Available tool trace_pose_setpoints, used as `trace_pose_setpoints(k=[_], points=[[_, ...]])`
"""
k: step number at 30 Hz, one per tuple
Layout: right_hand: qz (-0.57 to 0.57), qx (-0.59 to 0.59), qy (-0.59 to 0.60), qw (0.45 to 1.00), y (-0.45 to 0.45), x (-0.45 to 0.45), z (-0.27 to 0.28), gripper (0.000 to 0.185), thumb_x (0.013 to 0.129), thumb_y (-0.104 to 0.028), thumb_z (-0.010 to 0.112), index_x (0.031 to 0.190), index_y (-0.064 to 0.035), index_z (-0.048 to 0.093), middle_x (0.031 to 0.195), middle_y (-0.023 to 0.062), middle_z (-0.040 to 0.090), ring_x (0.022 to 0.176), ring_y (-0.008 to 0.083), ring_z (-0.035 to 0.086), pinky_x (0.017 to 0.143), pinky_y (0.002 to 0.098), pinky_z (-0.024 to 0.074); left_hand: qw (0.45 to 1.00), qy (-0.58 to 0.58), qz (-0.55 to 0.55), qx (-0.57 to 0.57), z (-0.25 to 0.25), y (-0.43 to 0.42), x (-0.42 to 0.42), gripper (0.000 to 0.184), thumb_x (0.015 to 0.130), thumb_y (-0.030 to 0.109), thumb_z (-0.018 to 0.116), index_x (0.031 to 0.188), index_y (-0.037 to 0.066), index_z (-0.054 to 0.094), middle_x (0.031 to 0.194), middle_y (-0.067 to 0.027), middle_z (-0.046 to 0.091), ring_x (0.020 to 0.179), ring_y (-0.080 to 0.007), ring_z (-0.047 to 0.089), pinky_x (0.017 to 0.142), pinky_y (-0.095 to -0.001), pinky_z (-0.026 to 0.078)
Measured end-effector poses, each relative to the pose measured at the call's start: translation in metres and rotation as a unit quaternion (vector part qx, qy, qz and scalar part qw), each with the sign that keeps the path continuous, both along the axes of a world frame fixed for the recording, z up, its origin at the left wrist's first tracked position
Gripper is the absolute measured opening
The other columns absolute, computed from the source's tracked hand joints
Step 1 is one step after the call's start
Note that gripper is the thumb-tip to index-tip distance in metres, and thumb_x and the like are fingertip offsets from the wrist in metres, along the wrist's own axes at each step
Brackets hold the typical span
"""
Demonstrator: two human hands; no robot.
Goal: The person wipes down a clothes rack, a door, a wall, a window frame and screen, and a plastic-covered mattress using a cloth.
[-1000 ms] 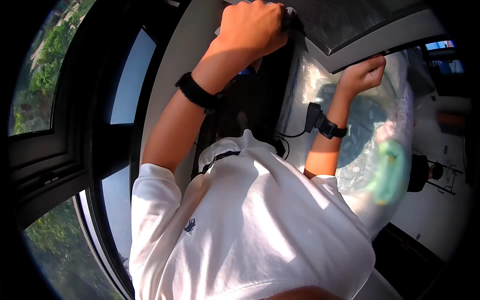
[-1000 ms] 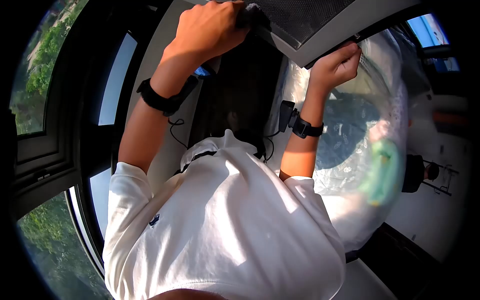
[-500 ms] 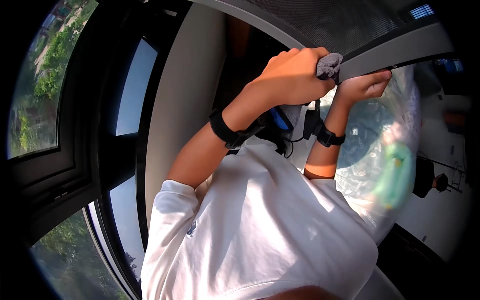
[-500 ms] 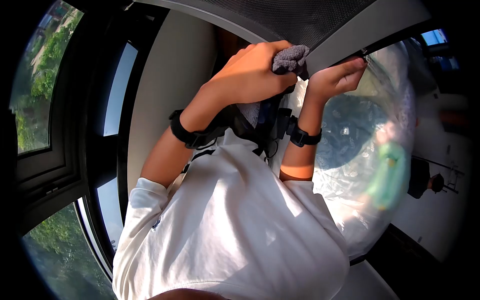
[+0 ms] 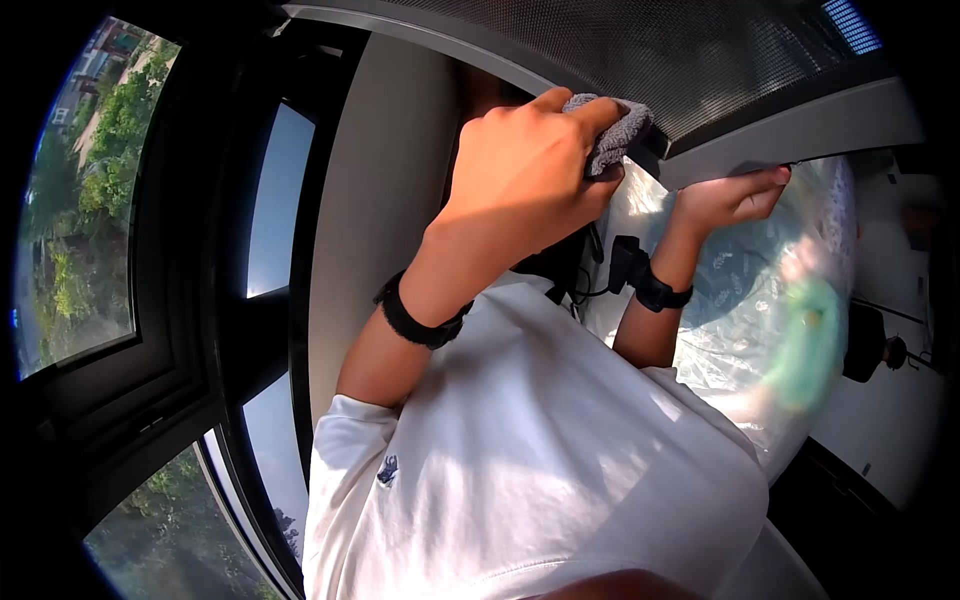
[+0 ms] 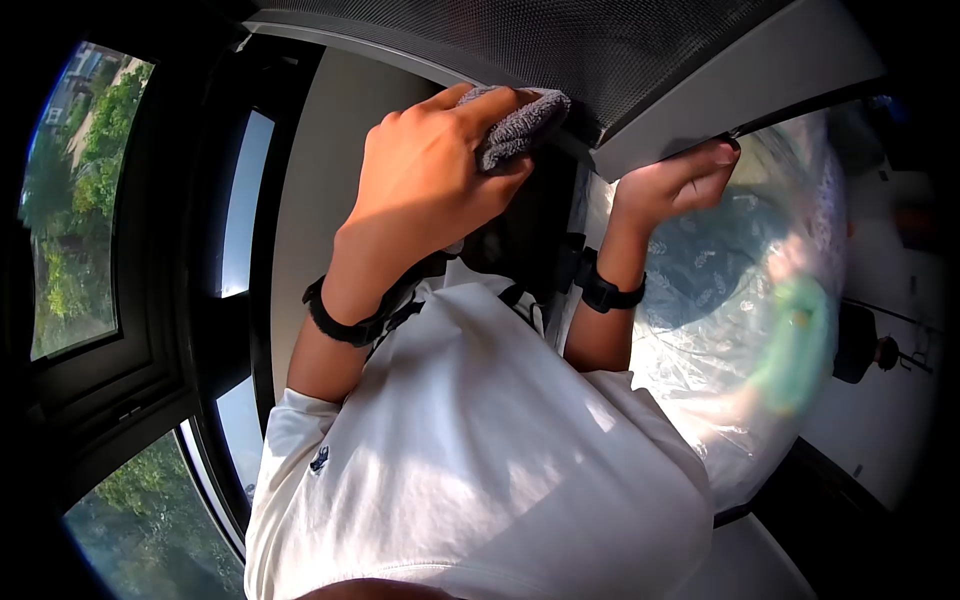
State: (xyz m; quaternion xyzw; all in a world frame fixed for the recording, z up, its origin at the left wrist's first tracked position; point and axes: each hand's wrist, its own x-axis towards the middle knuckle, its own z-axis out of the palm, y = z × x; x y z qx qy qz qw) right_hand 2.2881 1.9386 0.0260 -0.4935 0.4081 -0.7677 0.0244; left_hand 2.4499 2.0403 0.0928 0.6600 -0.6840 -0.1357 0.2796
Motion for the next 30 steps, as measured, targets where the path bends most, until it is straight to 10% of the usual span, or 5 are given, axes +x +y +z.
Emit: trace_pose_setpoints(k=[6, 15, 19, 25, 30], points=[[0.02, 0.005, 0.011, 1.0, -0.002, -0.007, -0.009, 0.051, 0.108, -0.039, 0.033, 0.091, 0.0039, 0.054, 0.085, 0.0067, 0.06, 0.076, 0.0122, 0.055, 0.072, 0.0285, 0.0483, 0.989, 0.099, -0.11, -0.006, -0.017, -0.01, -0.012, 0.043, 0.076, 0.025, 0.075, 0.117, 0.016, 0.066, 0.094, -0.0153, 0.069, 0.08, -0.0347, 0.068, 0.069, -0.0415, 0.055], [0.003, -0.016, 0.017, 1.0, 0.001, 0.001, 0.003, 0.048, 0.108, -0.033, 0.034, 0.077, 0.0007, 0.047, 0.07, 0.0043, 0.053, 0.064, 0.0117, 0.047, 0.062, 0.0281, 0.0423, 0.969, -0.238, 0.063, 0.02, 0.007, -0.005, 0.012, 0.043, 0.082, 0.035, 0.069, 0.124, 0.025, 0.064, 0.111, -0.0113, 0.069, 0.076, -0.0324, 0.071, 0.061, -0.0397, 0.056], [0.005, -0.024, 0.027, 0.999, -0.003, -0.002, -0.002, 0.047, 0.108, -0.033, 0.034, 0.078, 0.0006, 0.047, 0.071, 0.0041, 0.053, 0.064, 0.0116, 0.048, 0.062, 0.0278, 0.0423, 0.987, -0.117, -0.106, 0.037, 0.007, -0.007, -0.015, 0.046, 0.08, 0.033, 0.071, 0.124, 0.023, 0.064, 0.107, -0.0132, 0.069, 0.08, -0.0335, 0.07, 0.069, -0.0398, 0.057], [0.021, -0.03, 0.039, 0.999, -0.005, -0.003, -0.002, 0.049, 0.108, -0.033, 0.034, 0.076, 0.0006, 0.047, 0.071, 0.0039, 0.052, 0.064, 0.0125, 0.047, 0.062, 0.028, 0.0412, 0.986, -0.166, 0.003, 0.02, 0.003, -0.008, -0.005, 0.044, 0.08, 0.034, 0.072, 0.122, 0.023, 0.065, 0.106, -0.0122, 0.07, 0.078, -0.0326, 0.071, 0.066, -0.0384, 0.057], [-0.002, -0.023, 0.06, 0.998, -0.002, -0.003, -0.001, 0.05, 0.108, -0.035, 0.033, 0.074, -0.0005, 0.046, 0.07, 0.0053, 0.05, 0.062, 0.0147, 0.047, 0.061, 0.0285, 0.0406, 0.962, -0.206, 0.173, -0.035, -0.001, -0.017, 0.067, 0.032, 0.083, 0.031, 0.068, 0.11, 0.015, 0.071, 0.07, -0.0092, 0.07, 0.067, -0.0296, 0.07, 0.061, -0.0386, 0.057]])
